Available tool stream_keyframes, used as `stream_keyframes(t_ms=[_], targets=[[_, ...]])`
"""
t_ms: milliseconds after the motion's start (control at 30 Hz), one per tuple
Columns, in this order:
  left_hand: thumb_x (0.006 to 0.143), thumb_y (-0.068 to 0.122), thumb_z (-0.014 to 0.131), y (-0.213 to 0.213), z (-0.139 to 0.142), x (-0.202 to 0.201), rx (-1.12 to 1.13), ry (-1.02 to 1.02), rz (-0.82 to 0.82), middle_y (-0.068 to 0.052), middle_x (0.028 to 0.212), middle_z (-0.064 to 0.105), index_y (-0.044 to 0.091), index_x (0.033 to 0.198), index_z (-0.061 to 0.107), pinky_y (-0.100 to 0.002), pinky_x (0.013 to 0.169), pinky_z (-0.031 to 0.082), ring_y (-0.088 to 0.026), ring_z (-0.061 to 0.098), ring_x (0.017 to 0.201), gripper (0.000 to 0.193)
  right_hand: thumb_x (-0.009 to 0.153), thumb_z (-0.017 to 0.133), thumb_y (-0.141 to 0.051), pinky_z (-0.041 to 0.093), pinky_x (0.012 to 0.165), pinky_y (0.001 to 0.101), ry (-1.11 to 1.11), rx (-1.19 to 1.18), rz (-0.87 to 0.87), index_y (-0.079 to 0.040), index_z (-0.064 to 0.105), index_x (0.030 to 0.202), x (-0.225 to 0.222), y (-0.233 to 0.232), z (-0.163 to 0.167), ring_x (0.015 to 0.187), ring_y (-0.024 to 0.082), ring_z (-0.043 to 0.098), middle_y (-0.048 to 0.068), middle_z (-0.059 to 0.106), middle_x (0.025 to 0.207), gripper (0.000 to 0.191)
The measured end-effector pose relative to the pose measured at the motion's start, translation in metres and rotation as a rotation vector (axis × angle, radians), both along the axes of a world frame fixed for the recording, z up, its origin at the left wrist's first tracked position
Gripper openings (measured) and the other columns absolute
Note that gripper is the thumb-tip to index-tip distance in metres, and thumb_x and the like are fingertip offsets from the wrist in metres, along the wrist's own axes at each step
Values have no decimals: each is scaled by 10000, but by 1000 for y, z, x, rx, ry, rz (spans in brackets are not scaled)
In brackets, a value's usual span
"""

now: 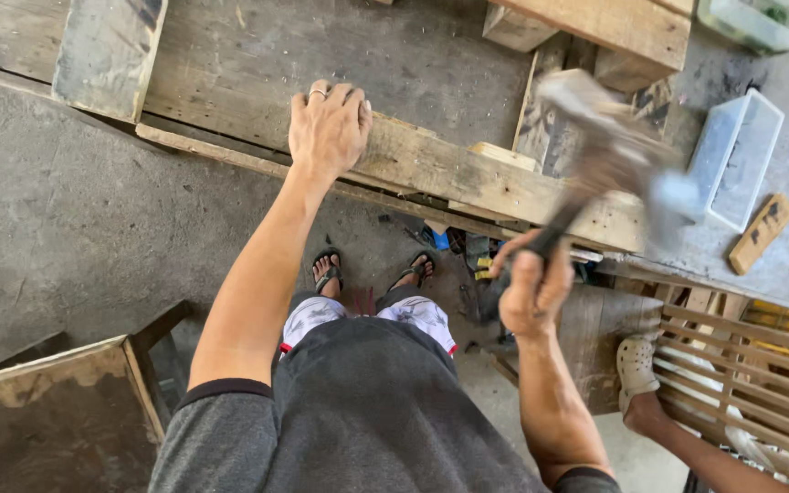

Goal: The person assembles wooden boxes by positioning planks and small blocks on a workbench, then hammering nails to secure them. The person repeatedly aligns pieces and drives nails into the wood to form box structures.

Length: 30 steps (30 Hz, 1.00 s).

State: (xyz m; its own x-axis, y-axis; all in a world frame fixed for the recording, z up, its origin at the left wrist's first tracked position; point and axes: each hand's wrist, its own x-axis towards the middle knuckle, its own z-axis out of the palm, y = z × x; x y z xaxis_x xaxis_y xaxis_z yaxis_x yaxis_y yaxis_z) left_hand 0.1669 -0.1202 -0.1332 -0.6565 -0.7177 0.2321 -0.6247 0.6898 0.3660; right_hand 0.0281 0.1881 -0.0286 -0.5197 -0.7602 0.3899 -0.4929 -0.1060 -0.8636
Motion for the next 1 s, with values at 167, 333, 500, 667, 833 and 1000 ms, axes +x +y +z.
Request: stream_keyframes(t_ms=[167,333,500,667,833,1000], targets=[[1089,325,424,-4,-3,-5,-5,-15,9,-83,1195,685,102,1124,697,-544,917,442,-332,587,1154,354,1058,514,-318,476,533,404,247,452,-110,-55,527,962,8,-7,-40,575,267,613,130,600,659,281],[1032,354,448,-2,7,0,-87,64,29,-65,1250,690,131,1177,709,-539,949,429,-311,592,1159,373,1022,584,-373,472,602,493,211,784,6,-16,560,1023,1,-8,-65,711,477,642,281,640,715,358],[1059,335,512,2,11,6,-100,27,-5,-38,1314,688,146,1255,703,-535,1054,387,-281,581,1239,333,965,634,-341,488,572,440,-4,756,-69,-9,599,974,5,30,-59,604,368,647,236,633,675,334],[1106,317,587,6,5,18,-217,78,-1,-73,1405,678,94,1286,698,-494,1176,339,-262,569,1357,307,948,669,-297,477,549,393,-115,746,-219,2,618,948,8,114,-63,555,250,598,181,625,646,303],[1102,268,571,30,0,21,-221,123,5,-77,1433,671,82,1281,688,-474,1274,266,-282,523,1393,284,933,688,-289,469,508,346,-251,716,-506,-22,669,974,-13,204,-76,534,157,589,84,642,605,270],[1033,424,629,123,-6,-50,-165,166,-162,-117,1465,641,60,1273,701,-515,1269,255,-327,490,1449,442,949,685,-303,474,513,321,-223,551,-846,-15,680,952,-75,244,-104,544,132,595,52,646,617,288]])
